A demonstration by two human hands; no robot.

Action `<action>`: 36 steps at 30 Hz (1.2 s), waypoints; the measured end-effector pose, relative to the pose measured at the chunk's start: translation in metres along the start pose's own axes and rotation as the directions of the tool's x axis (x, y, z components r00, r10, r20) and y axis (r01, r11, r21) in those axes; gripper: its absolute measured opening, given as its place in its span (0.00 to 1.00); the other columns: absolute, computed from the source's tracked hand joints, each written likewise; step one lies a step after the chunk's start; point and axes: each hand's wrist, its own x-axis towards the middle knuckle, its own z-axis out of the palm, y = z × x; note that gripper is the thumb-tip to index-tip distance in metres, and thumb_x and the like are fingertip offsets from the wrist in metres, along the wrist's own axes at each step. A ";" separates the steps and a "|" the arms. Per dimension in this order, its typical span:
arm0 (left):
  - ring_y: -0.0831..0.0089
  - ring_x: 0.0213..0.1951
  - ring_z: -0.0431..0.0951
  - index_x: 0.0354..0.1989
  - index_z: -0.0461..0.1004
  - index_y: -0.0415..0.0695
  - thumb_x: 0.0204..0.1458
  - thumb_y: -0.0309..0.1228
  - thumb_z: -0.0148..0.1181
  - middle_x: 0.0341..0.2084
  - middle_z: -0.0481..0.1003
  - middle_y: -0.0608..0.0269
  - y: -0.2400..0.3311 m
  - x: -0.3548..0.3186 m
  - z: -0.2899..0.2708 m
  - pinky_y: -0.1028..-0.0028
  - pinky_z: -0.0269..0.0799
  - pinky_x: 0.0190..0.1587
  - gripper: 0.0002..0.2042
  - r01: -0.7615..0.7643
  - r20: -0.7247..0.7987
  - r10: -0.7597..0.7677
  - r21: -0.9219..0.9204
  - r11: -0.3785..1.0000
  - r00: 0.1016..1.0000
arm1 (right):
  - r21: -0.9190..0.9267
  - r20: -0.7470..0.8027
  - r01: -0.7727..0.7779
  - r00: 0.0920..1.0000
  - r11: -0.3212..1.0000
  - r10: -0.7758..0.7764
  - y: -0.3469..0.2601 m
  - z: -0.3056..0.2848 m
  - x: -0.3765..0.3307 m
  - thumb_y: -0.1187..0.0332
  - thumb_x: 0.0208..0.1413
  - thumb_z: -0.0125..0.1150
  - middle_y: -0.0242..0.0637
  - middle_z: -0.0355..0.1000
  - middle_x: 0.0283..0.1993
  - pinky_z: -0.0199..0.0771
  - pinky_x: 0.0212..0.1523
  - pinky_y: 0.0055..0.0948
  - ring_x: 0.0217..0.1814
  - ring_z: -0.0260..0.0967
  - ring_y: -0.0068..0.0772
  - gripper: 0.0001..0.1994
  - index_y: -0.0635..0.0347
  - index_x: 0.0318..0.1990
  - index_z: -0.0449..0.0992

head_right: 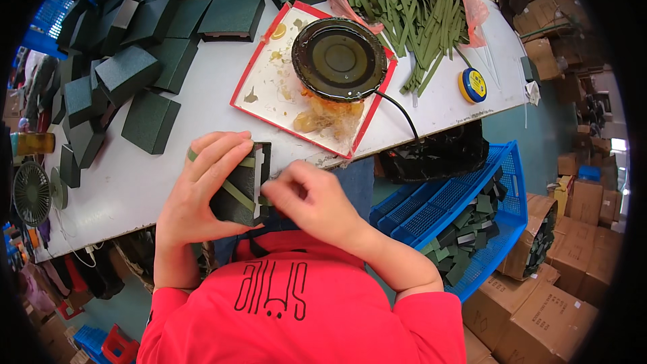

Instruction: The person sits at a table and repeatedly assembles small green rectangular boxes. They pick up a green strip, wrap it around the box, and secure it. The person occasionally moves a blue crate of boxes to the table to continue the process.

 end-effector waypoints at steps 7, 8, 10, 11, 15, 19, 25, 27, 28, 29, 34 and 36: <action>0.49 0.61 0.69 0.62 0.69 0.37 0.27 0.31 0.78 0.61 0.69 0.52 0.005 0.003 0.004 0.56 0.64 0.62 0.45 -0.023 0.038 0.021 0.073 0.997 0.999 | -0.231 0.092 0.063 0.995 0.971 -0.043 -0.002 0.003 0.003 0.69 0.60 0.62 0.43 0.73 0.28 0.71 0.30 0.34 0.27 0.71 0.33 0.10 0.68 0.31 0.73; 0.49 0.61 0.69 0.62 0.69 0.37 0.27 0.31 0.79 0.61 0.69 0.52 0.005 0.002 0.004 0.56 0.64 0.62 0.45 -0.014 0.028 0.011 0.081 0.997 1.000 | -0.156 0.038 0.042 0.999 0.987 -0.037 -0.001 0.001 0.002 0.69 0.61 0.60 0.42 0.74 0.28 0.71 0.30 0.32 0.27 0.72 0.32 0.09 0.68 0.33 0.75; 0.49 0.61 0.69 0.62 0.69 0.37 0.27 0.32 0.79 0.61 0.69 0.51 0.003 0.001 0.004 0.56 0.64 0.62 0.45 0.001 -0.010 0.000 0.097 0.995 1.000 | -0.002 -0.068 0.013 0.998 1.000 -0.013 0.002 -0.002 -0.003 0.71 0.64 0.58 0.41 0.75 0.30 0.73 0.31 0.30 0.27 0.72 0.29 0.08 0.68 0.36 0.77; 0.49 0.61 0.69 0.62 0.69 0.37 0.26 0.33 0.80 0.61 0.69 0.51 0.000 0.000 0.002 0.56 0.64 0.62 0.46 0.007 -0.039 -0.003 0.104 0.995 0.999 | -0.006 -0.227 0.053 0.972 0.999 -0.052 0.009 -0.006 -0.005 0.70 0.67 0.55 0.36 0.77 0.32 0.73 0.31 0.25 0.27 0.71 0.22 0.09 0.65 0.40 0.79; 0.48 0.60 0.69 0.62 0.69 0.36 0.26 0.34 0.82 0.61 0.69 0.50 -0.007 -0.004 0.000 0.56 0.65 0.62 0.47 0.014 -0.121 0.001 0.120 0.993 0.993 | -0.016 -0.513 0.128 0.850 0.992 -0.117 0.013 -0.023 -0.010 0.70 0.66 0.61 0.30 0.75 0.29 0.69 0.29 0.19 0.28 0.69 0.16 0.06 0.64 0.39 0.79; 0.48 0.60 0.69 0.62 0.69 0.36 0.26 0.34 0.81 0.61 0.70 0.50 -0.004 0.000 0.000 0.56 0.66 0.61 0.46 0.001 -0.133 0.017 0.129 0.992 0.991 | -0.076 -0.352 0.145 0.922 0.986 -0.163 0.009 -0.013 -0.013 0.71 0.61 0.66 0.32 0.74 0.27 0.68 0.27 0.22 0.25 0.67 0.16 0.06 0.65 0.38 0.78; 0.57 0.62 0.68 0.62 0.70 0.42 0.27 0.33 0.77 0.62 0.69 0.58 0.006 0.004 0.004 0.54 0.59 0.63 0.44 0.005 -0.124 0.011 0.129 0.992 0.992 | -0.256 -0.077 0.218 0.966 0.942 -0.245 -0.006 0.007 -0.001 0.71 0.58 0.68 0.40 0.71 0.25 0.70 0.27 0.31 0.24 0.71 0.33 0.08 0.64 0.34 0.76; 0.57 0.61 0.68 0.62 0.70 0.42 0.26 0.32 0.77 0.62 0.69 0.58 0.006 0.004 0.005 0.53 0.59 0.63 0.44 0.004 -0.122 0.013 0.134 0.991 0.992 | -0.163 -0.055 0.119 0.990 0.979 -0.129 -0.008 0.009 -0.003 0.71 0.59 0.66 0.43 0.72 0.26 0.72 0.29 0.36 0.26 0.74 0.40 0.07 0.65 0.33 0.75; 0.57 0.61 0.68 0.62 0.70 0.42 0.26 0.32 0.77 0.62 0.69 0.58 0.005 0.004 0.006 0.53 0.59 0.63 0.44 0.003 -0.121 0.014 0.136 0.991 0.993 | -0.166 -0.052 0.110 0.991 0.980 -0.120 -0.008 0.009 -0.003 0.72 0.60 0.65 0.43 0.72 0.26 0.72 0.29 0.36 0.27 0.74 0.41 0.06 0.65 0.34 0.75; 0.56 0.61 0.68 0.62 0.70 0.42 0.26 0.32 0.77 0.62 0.69 0.58 0.005 0.004 0.006 0.53 0.59 0.63 0.44 0.008 -0.124 0.008 0.129 0.992 0.992 | -0.167 -0.044 0.102 0.993 0.981 -0.110 -0.009 0.009 -0.003 0.73 0.61 0.63 0.43 0.72 0.27 0.72 0.30 0.37 0.28 0.74 0.42 0.06 0.65 0.34 0.75; 0.49 0.60 0.69 0.63 0.69 0.37 0.27 0.34 0.81 0.61 0.70 0.50 0.000 0.001 0.006 0.56 0.65 0.62 0.46 -0.010 -0.147 0.032 0.154 0.988 0.989 | -0.257 -0.353 0.179 0.897 0.950 -0.265 0.016 -0.002 -0.005 0.74 0.65 0.56 0.41 0.72 0.29 0.71 0.30 0.34 0.29 0.72 0.39 0.05 0.64 0.35 0.72; 0.48 0.60 0.68 0.63 0.68 0.37 0.27 0.34 0.81 0.62 0.69 0.50 -0.003 -0.001 0.004 0.56 0.65 0.62 0.47 -0.001 -0.159 0.025 0.154 0.988 0.987 | -0.095 -0.447 0.164 0.874 0.982 -0.190 0.021 -0.016 -0.009 0.73 0.68 0.53 0.34 0.69 0.27 0.66 0.28 0.28 0.26 0.66 0.27 0.07 0.63 0.35 0.71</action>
